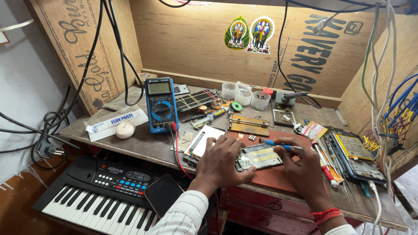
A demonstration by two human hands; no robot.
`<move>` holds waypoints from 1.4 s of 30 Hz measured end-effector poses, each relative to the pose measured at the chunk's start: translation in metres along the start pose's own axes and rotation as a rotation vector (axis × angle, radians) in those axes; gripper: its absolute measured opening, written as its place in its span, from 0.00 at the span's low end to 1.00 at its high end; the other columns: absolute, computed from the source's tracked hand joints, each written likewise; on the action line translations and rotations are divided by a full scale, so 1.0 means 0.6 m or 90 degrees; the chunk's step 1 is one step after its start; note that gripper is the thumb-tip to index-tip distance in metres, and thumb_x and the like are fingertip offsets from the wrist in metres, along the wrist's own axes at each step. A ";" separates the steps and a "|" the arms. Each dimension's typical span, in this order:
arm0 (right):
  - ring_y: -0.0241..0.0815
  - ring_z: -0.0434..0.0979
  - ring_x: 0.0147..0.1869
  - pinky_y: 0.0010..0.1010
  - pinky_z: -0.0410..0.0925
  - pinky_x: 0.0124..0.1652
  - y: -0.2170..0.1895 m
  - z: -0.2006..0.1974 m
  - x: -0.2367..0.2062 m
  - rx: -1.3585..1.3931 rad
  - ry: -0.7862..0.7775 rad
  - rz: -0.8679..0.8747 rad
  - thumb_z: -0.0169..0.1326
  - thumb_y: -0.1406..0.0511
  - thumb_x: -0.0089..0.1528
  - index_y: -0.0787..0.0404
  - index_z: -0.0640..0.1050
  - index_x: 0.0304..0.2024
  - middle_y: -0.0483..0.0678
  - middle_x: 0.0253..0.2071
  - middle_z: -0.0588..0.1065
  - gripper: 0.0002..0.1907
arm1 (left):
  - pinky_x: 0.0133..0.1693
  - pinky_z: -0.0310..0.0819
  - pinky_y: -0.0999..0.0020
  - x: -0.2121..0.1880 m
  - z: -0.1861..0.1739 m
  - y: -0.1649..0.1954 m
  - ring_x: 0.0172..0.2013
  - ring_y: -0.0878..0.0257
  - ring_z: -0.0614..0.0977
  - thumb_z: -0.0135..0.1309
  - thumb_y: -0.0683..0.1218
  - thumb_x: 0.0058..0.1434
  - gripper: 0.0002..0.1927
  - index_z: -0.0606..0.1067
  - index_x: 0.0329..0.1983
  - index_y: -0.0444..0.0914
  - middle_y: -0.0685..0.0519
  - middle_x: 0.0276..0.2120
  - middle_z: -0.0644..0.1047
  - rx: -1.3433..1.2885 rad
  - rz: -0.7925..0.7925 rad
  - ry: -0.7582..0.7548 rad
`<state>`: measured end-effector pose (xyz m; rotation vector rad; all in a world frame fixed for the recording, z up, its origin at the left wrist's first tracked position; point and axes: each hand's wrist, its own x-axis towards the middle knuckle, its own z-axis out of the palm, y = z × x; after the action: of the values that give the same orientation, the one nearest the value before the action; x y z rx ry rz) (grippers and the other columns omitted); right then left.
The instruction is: The person works on a disassembled smartphone motherboard at a repair bench, holding the board steady with one hand while using a blue-handled tool with the other to scrape and work on the board's surface. They reposition the board and continue working on it throughout the episode.
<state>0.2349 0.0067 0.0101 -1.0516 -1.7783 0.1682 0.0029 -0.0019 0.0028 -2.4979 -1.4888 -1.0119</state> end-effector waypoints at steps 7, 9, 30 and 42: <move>0.36 0.78 0.28 0.32 0.68 0.28 0.002 0.001 0.000 -0.058 -0.005 0.111 0.59 0.61 0.64 0.62 0.83 0.41 0.50 0.27 0.81 0.11 | 0.51 0.63 0.52 0.000 0.003 -0.001 0.46 0.54 0.77 0.63 0.66 0.47 0.32 0.77 0.46 0.39 0.49 0.37 0.77 -0.007 0.008 0.013; 0.34 0.78 0.30 0.29 0.69 0.26 0.002 0.006 0.002 -0.066 -0.018 -0.013 0.59 0.62 0.60 0.61 0.83 0.44 0.48 0.31 0.82 0.13 | 0.52 0.63 0.51 -0.001 0.003 -0.002 0.46 0.54 0.77 0.63 0.66 0.47 0.32 0.77 0.46 0.39 0.49 0.37 0.77 -0.005 0.011 0.017; 0.33 0.84 0.41 0.29 0.74 0.38 -0.001 -0.002 0.004 -0.019 -0.044 0.048 0.61 0.65 0.61 0.59 0.84 0.49 0.48 0.42 0.85 0.14 | 0.49 0.63 0.50 0.000 0.002 -0.002 0.48 0.51 0.75 0.65 0.62 0.37 0.44 0.71 0.57 0.37 0.46 0.45 0.72 0.008 0.011 0.023; 0.30 0.74 0.36 0.25 0.69 0.37 0.027 0.011 0.014 0.224 0.040 0.145 0.52 0.65 0.69 0.64 0.78 0.44 0.45 0.31 0.76 0.08 | 0.50 0.63 0.50 -0.006 -0.001 -0.003 0.50 0.50 0.77 0.62 0.56 0.42 0.49 0.59 0.68 0.41 0.46 0.52 0.71 -0.072 0.043 0.050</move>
<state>0.2383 0.0249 0.0041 -0.9862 -1.5004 0.5604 0.0001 -0.0039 0.0005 -2.5312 -1.3516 -1.2002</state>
